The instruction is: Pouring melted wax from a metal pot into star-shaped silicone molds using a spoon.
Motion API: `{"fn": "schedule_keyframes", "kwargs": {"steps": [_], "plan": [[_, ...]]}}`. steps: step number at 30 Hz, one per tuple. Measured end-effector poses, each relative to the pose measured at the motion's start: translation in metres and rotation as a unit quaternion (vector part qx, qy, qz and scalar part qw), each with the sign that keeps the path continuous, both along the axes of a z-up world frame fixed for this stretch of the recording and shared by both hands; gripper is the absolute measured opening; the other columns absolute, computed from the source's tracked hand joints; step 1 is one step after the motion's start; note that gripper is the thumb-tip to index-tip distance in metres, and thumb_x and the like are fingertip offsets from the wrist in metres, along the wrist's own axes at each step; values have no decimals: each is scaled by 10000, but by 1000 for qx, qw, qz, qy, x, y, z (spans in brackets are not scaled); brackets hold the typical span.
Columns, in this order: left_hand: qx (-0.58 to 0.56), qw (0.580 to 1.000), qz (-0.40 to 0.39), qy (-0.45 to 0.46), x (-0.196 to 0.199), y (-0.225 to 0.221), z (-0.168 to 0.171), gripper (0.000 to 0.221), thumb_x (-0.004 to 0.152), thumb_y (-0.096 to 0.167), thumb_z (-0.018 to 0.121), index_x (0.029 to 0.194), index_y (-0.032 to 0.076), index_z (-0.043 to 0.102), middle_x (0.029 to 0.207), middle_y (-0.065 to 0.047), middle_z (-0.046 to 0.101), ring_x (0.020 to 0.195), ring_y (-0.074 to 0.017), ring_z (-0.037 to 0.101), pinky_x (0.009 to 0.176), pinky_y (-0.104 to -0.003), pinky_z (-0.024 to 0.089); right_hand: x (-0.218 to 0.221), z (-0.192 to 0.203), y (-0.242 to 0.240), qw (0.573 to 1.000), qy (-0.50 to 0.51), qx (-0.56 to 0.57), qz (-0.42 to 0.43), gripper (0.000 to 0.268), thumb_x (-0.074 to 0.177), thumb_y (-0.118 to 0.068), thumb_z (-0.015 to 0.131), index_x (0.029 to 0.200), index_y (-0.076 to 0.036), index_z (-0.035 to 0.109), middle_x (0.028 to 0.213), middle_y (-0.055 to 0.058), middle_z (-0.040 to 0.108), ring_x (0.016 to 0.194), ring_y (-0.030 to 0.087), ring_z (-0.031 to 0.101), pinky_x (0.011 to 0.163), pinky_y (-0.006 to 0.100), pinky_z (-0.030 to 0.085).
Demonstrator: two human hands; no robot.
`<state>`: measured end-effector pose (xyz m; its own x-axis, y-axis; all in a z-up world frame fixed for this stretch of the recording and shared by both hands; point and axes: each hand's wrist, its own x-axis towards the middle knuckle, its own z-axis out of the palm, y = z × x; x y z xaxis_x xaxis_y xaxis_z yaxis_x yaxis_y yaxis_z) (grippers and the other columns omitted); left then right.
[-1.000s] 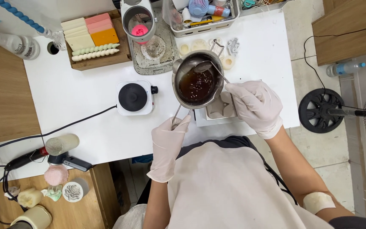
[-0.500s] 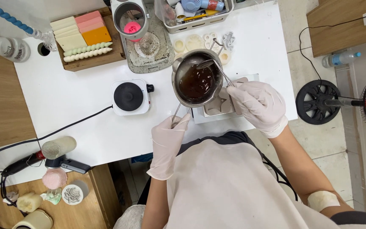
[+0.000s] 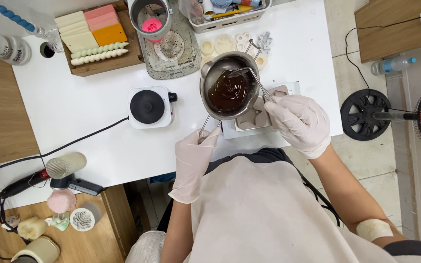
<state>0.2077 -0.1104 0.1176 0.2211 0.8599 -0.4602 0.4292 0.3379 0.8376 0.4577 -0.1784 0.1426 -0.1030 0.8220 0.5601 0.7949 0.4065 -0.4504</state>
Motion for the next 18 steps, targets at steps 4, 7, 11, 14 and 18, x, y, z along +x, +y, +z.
{"fn": "schedule_keyframes", "kwargs": {"steps": [4,7,11,14,18], "plan": [[0,1000,-5,-2,2,0,2,315,863,268,807,745,-10,717,577,17,577,565,-54,419,515,-247,375,-12,6,5,998,-30,22,-44,457,838,142,785,1251,-24,681,929,70,660,828,281,660,740,374,546],[-3,1000,-2,-3,4,1,4,303,862,253,804,749,-14,717,576,15,576,562,-54,426,514,-246,381,-12,2,4,995,-45,33,-81,422,854,131,802,1223,-53,710,1006,86,705,898,288,696,782,363,562],[12,1000,-6,-5,3,-1,4,294,865,238,803,752,-17,711,574,15,561,562,-55,427,516,-243,390,-9,-2,1,995,-41,26,-84,427,841,124,807,1221,-48,717,1011,78,676,919,293,683,817,381,573],[20,1000,-11,-1,4,0,3,300,866,235,806,749,-21,704,565,14,537,559,-60,413,513,-246,386,-7,-2,-3,994,-63,30,-83,442,818,124,808,1215,-47,716,1004,81,667,923,299,676,811,389,568],[5,1000,-3,-3,4,0,3,308,864,230,812,737,-26,695,563,17,508,561,-64,393,508,-253,370,2,-10,-11,996,-68,25,-59,465,774,131,808,1198,-33,710,979,98,654,896,309,653,783,392,551]]}}
